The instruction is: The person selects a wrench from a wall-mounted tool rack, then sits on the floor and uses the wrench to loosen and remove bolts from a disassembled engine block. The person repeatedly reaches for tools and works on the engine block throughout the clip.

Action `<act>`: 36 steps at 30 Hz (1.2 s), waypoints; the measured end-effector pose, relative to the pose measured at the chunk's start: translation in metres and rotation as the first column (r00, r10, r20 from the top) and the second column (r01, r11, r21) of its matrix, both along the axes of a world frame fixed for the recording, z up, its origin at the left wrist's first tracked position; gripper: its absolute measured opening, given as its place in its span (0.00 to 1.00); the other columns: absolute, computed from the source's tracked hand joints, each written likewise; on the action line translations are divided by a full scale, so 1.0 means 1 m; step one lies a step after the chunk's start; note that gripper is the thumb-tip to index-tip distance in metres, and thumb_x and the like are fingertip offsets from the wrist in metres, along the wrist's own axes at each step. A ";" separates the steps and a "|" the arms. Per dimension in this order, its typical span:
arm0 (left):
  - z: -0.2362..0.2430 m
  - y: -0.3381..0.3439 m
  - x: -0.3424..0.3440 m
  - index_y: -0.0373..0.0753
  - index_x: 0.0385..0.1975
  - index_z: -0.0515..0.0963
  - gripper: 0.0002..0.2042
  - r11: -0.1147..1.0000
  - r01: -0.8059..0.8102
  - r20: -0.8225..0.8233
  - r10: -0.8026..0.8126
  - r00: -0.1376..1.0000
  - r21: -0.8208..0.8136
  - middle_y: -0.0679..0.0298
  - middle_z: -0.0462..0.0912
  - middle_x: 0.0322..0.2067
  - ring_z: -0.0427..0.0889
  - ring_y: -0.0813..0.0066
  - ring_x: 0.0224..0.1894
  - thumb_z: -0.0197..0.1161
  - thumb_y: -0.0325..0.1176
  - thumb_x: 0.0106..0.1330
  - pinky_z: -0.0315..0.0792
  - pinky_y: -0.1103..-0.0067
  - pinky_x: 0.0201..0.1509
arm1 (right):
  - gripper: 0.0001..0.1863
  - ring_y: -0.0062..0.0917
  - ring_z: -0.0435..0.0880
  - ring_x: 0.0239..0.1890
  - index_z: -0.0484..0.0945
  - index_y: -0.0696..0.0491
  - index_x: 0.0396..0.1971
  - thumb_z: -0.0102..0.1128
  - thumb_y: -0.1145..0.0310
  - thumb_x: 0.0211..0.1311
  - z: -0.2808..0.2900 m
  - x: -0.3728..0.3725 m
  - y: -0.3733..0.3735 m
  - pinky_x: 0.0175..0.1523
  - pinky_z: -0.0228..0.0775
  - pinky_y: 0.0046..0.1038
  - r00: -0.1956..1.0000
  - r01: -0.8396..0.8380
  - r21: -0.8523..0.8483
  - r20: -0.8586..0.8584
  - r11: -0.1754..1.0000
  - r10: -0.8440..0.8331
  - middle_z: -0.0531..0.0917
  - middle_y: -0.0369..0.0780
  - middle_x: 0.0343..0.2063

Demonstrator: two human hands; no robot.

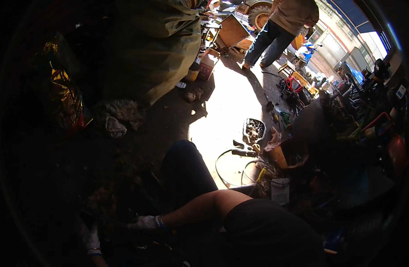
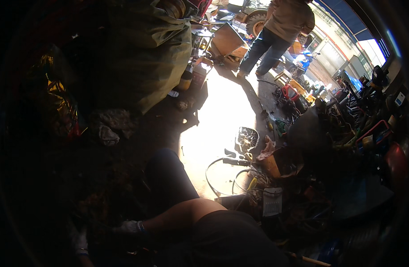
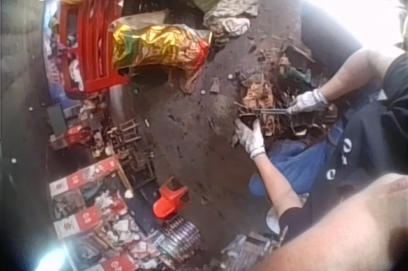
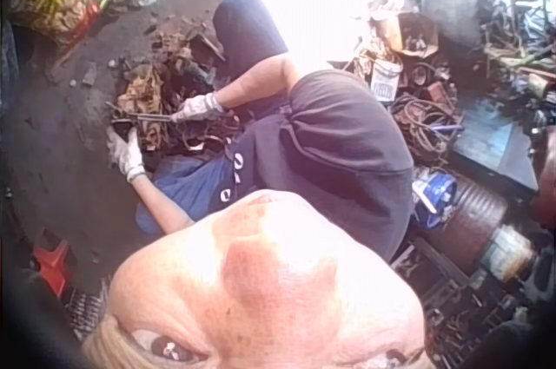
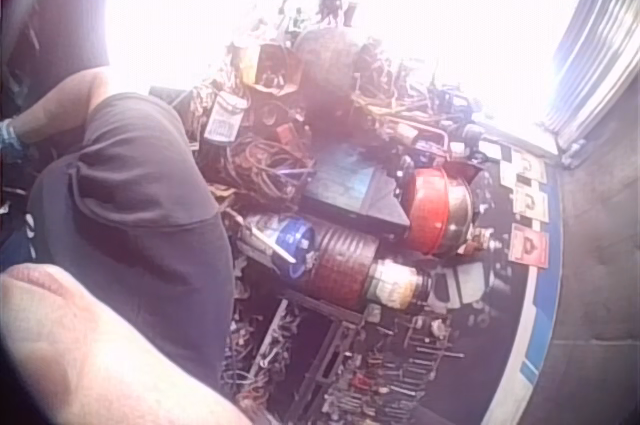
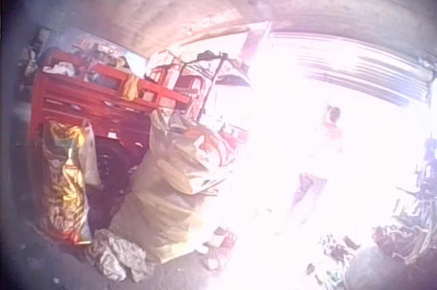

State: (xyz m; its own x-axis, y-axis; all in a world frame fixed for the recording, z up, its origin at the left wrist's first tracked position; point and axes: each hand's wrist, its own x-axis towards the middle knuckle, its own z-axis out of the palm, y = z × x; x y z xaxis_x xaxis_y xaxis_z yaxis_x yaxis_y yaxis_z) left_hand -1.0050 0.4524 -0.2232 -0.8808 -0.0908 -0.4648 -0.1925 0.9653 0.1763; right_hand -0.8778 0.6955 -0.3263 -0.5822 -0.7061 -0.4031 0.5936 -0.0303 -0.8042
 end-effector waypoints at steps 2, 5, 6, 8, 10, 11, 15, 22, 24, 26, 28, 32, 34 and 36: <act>0.009 0.006 0.002 0.54 0.78 0.44 0.48 0.999 -0.017 0.024 0.018 1.000 -0.037 0.52 0.45 0.77 0.44 0.48 0.78 0.67 0.55 0.63 0.51 0.48 0.77 | 0.29 0.27 0.87 0.44 0.66 0.49 0.67 0.48 0.47 0.75 0.011 -0.001 0.002 0.43 0.83 0.28 0.996 -0.013 0.035 0.092 0.999 0.010 0.83 0.42 0.48; 0.018 0.012 0.003 0.52 0.78 0.45 0.47 0.999 0.008 0.036 -0.007 0.999 -0.049 0.53 0.45 0.77 0.45 0.49 0.78 0.67 0.53 0.64 0.50 0.50 0.77 | 0.29 0.27 0.86 0.45 0.64 0.48 0.68 0.49 0.49 0.75 0.043 -0.005 0.012 0.43 0.83 0.27 0.984 -0.031 0.092 0.179 0.995 0.014 0.82 0.43 0.50; 0.019 0.012 0.002 0.51 0.78 0.46 0.46 0.998 0.030 0.030 -0.029 0.999 -0.052 0.53 0.46 0.77 0.45 0.49 0.78 0.66 0.53 0.64 0.50 0.50 0.78 | 0.29 0.27 0.86 0.45 0.64 0.48 0.68 0.49 0.49 0.75 0.053 -0.007 0.016 0.43 0.83 0.27 0.983 -0.040 0.108 0.182 0.993 0.020 0.82 0.43 0.51; 0.016 0.010 0.000 0.50 0.77 0.47 0.45 0.998 0.018 0.036 -0.016 0.999 -0.059 0.54 0.47 0.77 0.46 0.49 0.78 0.66 0.51 0.65 0.50 0.51 0.78 | 0.29 0.28 0.86 0.46 0.63 0.47 0.69 0.50 0.50 0.75 0.067 -0.009 0.020 0.44 0.83 0.26 0.986 -0.063 0.150 0.163 0.987 0.038 0.81 0.44 0.53; 0.010 0.005 -0.001 0.48 0.77 0.47 0.44 0.994 0.075 0.021 -0.074 0.997 -0.083 0.53 0.48 0.77 0.47 0.50 0.78 0.64 0.51 0.66 0.50 0.52 0.78 | 0.29 0.28 0.86 0.47 0.61 0.47 0.70 0.50 0.52 0.75 0.067 -0.010 0.021 0.44 0.83 0.26 0.992 -0.096 0.202 0.105 0.975 0.076 0.80 0.44 0.54; 0.007 0.001 -0.001 0.47 0.77 0.48 0.43 0.993 0.088 0.014 -0.088 0.996 -0.074 0.53 0.49 0.76 0.48 0.50 0.78 0.64 0.50 0.66 0.49 0.52 0.78 | 0.29 0.28 0.86 0.47 0.61 0.46 0.71 0.50 0.52 0.75 0.062 -0.011 0.021 0.44 0.83 0.26 0.993 -0.114 0.238 0.065 0.965 0.101 0.80 0.45 0.55; -0.007 -0.004 0.001 0.45 0.77 0.49 0.41 0.985 0.024 -0.023 -0.020 1.000 0.171 0.54 0.51 0.76 0.50 0.53 0.77 0.61 0.49 0.68 0.50 0.54 0.78 | 0.32 0.32 0.86 0.46 0.58 0.46 0.73 0.50 0.50 0.74 0.024 -0.010 0.010 0.43 0.83 0.27 0.888 -0.126 0.361 -0.373 0.924 0.267 0.80 0.49 0.53; 0.003 0.010 0.002 0.44 0.74 0.53 0.40 0.987 0.125 -0.157 -0.140 0.978 -0.105 0.52 0.58 0.70 0.58 0.53 0.72 0.61 0.54 0.67 0.56 0.56 0.73 | 0.33 0.34 0.85 0.45 0.57 0.46 0.73 0.48 0.49 0.74 -0.003 -0.017 0.005 0.42 0.83 0.29 0.852 -0.093 0.425 -0.434 0.901 0.292 0.80 0.51 0.51; 0.019 0.005 0.013 0.38 0.69 0.64 0.34 0.894 0.388 -0.408 -0.447 0.796 -0.223 0.47 0.76 0.59 0.75 0.51 0.61 0.61 0.51 0.69 0.71 0.60 0.62 | 0.33 0.35 0.85 0.45 0.57 0.46 0.73 0.47 0.48 0.74 -0.001 -0.018 0.005 0.42 0.82 0.30 0.853 -0.084 0.422 -0.439 0.903 0.284 0.80 0.52 0.51; 0.027 0.011 0.010 0.40 0.73 0.57 0.49 0.935 0.333 -0.300 -0.354 0.886 -0.122 0.38 0.65 0.67 0.65 0.39 0.68 0.63 0.66 0.59 0.64 0.52 0.69 | 0.33 0.35 0.85 0.44 0.57 0.46 0.73 0.47 0.48 0.74 0.001 -0.019 0.005 0.42 0.82 0.30 0.846 -0.076 0.421 -0.452 0.904 0.282 0.80 0.52 0.50; 0.032 0.017 0.013 0.40 0.73 0.56 0.53 0.932 0.303 -0.252 -0.348 0.903 -0.200 0.38 0.64 0.67 0.66 0.38 0.68 0.65 0.70 0.54 0.64 0.53 0.69 | 0.33 0.36 0.85 0.44 0.57 0.45 0.73 0.46 0.48 0.74 0.003 -0.021 0.005 0.41 0.82 0.31 0.838 -0.065 0.421 -0.469 0.905 0.278 0.80 0.53 0.50; 0.027 0.019 0.014 0.43 0.75 0.53 0.58 0.895 0.319 -0.254 -0.402 0.880 -0.311 0.38 0.61 0.68 0.65 0.37 0.68 0.67 0.73 0.48 0.65 0.54 0.69 | 0.31 0.38 0.84 0.46 0.58 0.44 0.73 0.43 0.49 0.75 0.007 -0.021 0.004 0.41 0.81 0.33 0.855 -0.095 0.413 -0.432 0.906 0.287 0.80 0.53 0.48; 0.015 0.011 0.012 0.44 0.75 0.53 0.58 0.897 0.303 -0.255 -0.391 0.884 -0.323 0.39 0.62 0.68 0.67 0.38 0.67 0.68 0.72 0.48 0.66 0.54 0.68 | 0.30 0.38 0.84 0.46 0.58 0.43 0.73 0.43 0.50 0.76 0.009 -0.020 0.003 0.42 0.81 0.33 0.874 -0.103 0.397 -0.401 0.912 0.274 0.80 0.52 0.48; -0.007 0.010 -0.001 0.45 0.76 0.49 0.54 0.923 0.170 -0.059 -0.202 0.978 -0.346 0.48 0.53 0.73 0.57 0.49 0.73 0.67 0.67 0.55 0.56 0.56 0.74 | 0.30 0.38 0.84 0.46 0.58 0.43 0.73 0.43 0.50 0.76 0.009 -0.018 0.001 0.42 0.81 0.33 0.889 -0.097 0.395 -0.378 0.913 0.258 0.80 0.51 0.48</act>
State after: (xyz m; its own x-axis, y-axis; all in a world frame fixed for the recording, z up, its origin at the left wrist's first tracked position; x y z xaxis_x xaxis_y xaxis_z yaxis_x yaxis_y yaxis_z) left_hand -1.0063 0.4621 -0.2303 -0.9343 -0.0581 -0.3517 -0.0023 0.9876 -0.1571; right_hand -0.8961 0.6963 -0.3175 -0.6294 -0.6684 -0.3963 0.1706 0.3787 -0.9097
